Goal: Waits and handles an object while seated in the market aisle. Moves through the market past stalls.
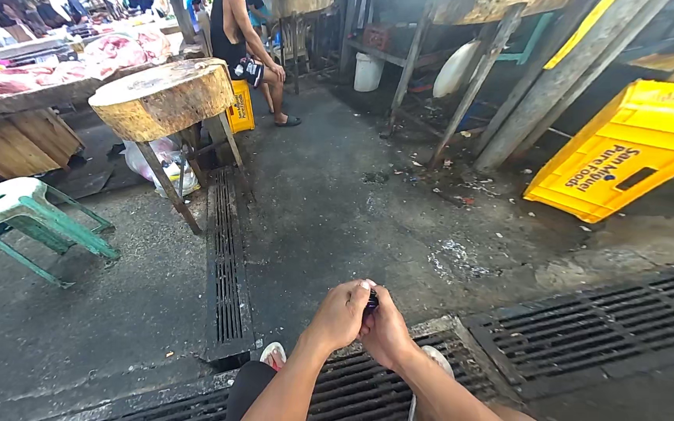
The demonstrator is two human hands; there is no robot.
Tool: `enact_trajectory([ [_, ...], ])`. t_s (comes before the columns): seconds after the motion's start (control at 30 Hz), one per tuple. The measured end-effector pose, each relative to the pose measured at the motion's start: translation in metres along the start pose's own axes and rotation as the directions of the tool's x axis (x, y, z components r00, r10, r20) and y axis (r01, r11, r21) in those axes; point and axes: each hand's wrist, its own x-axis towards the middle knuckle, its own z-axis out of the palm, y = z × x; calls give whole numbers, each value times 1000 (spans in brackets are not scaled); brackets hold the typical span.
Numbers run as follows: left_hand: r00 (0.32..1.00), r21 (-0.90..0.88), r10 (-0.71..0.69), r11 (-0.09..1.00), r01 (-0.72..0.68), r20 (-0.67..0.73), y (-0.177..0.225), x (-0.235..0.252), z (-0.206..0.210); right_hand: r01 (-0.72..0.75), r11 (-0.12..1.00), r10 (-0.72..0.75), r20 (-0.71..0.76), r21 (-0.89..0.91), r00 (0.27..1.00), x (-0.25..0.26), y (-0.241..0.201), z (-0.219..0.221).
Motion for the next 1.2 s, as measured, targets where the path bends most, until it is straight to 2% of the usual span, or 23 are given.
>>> enact_trajectory([
  [0.4, 1000, -1, -14, 1000, 14, 10, 3, 0, 0, -6, 1000, 6, 7, 15, 1000, 3, 3, -3],
  [0.63, 995, -39, 97, 995, -96, 15, -4, 4, 0, -29, 1000, 29, 6, -1, 1000, 2, -5, -2],
  [0.7, 996, -69, 60, 996, -56, 60, 0, 4, -4, -22, 1000, 22, 20, -7, 1000, 4, -5, -4],
  [0.8, 994, -117, -78, 989, 87, 75, 4, 3, -5, -19, 1000, 19, 20, 22, 1000, 7, -2, -8],
  [0.83, 994, -135, -79, 987, 88, 72, 6, 3, -6, -13, 1000, 12, 32, 25, 999, 8, -3, -7],
  [0.93, 999, -286, 41, 958, -38, 3, 9, 2, -8, 15, 1000, -16, 88, 12, 996, 6, -11, -4],
  [1.0, 988, -450, 102, 882, -142, -112, 19, -3, -12, 28, 1000, -25, 129, -15, 991, 5, -16, -5],
  [1.07, 958, -531, 173, 802, -272, -230, 44, -16, -24, 57, 993, -37, 176, -105, 984, 6, -19, -7],
  [1.13, 887, -506, 354, 730, -459, -295, 75, -38, -38, 50, 976, -11, 184, -210, 983, 7, -20, -9],
  [1.2, 754, -391, 576, 645, -656, -315, 111, -63, -52, 46, 969, 3, 197, -245, 980, 8, -17, -10],
])
